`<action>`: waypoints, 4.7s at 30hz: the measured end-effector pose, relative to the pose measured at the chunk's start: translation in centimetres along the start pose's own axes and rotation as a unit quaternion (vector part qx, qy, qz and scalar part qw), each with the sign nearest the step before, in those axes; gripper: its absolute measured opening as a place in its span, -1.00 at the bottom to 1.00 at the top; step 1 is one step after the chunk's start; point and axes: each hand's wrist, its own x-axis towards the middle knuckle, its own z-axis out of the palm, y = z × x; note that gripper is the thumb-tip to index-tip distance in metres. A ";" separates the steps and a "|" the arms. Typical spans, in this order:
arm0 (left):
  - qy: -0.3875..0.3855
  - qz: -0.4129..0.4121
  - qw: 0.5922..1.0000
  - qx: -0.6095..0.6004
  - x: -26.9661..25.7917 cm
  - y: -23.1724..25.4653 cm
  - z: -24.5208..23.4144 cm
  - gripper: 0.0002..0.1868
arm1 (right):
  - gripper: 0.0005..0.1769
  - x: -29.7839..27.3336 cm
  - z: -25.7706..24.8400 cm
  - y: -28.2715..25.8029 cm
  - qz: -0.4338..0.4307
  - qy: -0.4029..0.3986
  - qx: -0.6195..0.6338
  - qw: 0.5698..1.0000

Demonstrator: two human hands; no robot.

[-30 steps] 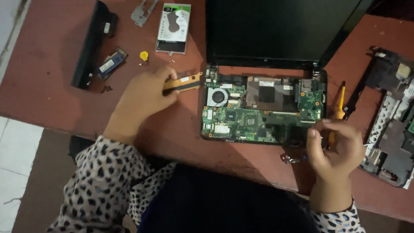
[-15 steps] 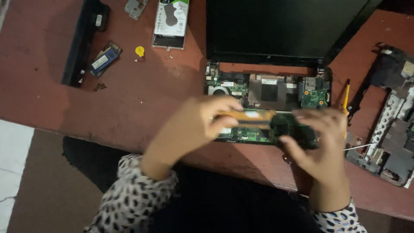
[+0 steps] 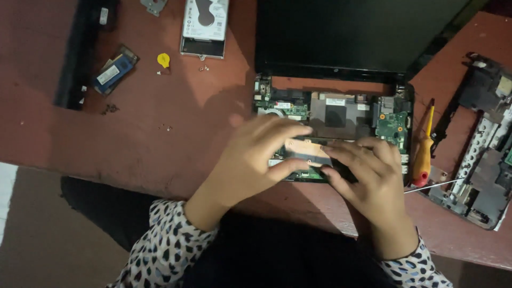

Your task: A person is disassembling a laptop to access and repair internal components, using a screwdriver to remove screws and hands to disconnect cables.

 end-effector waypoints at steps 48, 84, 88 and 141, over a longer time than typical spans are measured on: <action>0.061 0.016 0.973 0.220 -3.0 -4.2 0.6 -0.60 | -0.81 2.3 1.2 -1.0 -0.007 -0.042 0.074 0.996; 0.048 0.014 0.975 0.216 -3.0 -4.1 0.4 -0.65 | -0.87 2.3 1.1 -0.9 -0.007 -0.045 0.076 0.996; 0.055 0.017 0.974 0.221 -3.0 -4.1 0.6 -0.66 | -0.87 2.4 1.2 -0.9 -0.016 -0.030 0.085 0.996; 0.072 -0.019 0.841 0.535 -9.9 -9.2 -10.1 -0.94 | -0.71 -9.7 -4.5 1.4 0.122 -0.067 -0.054 0.989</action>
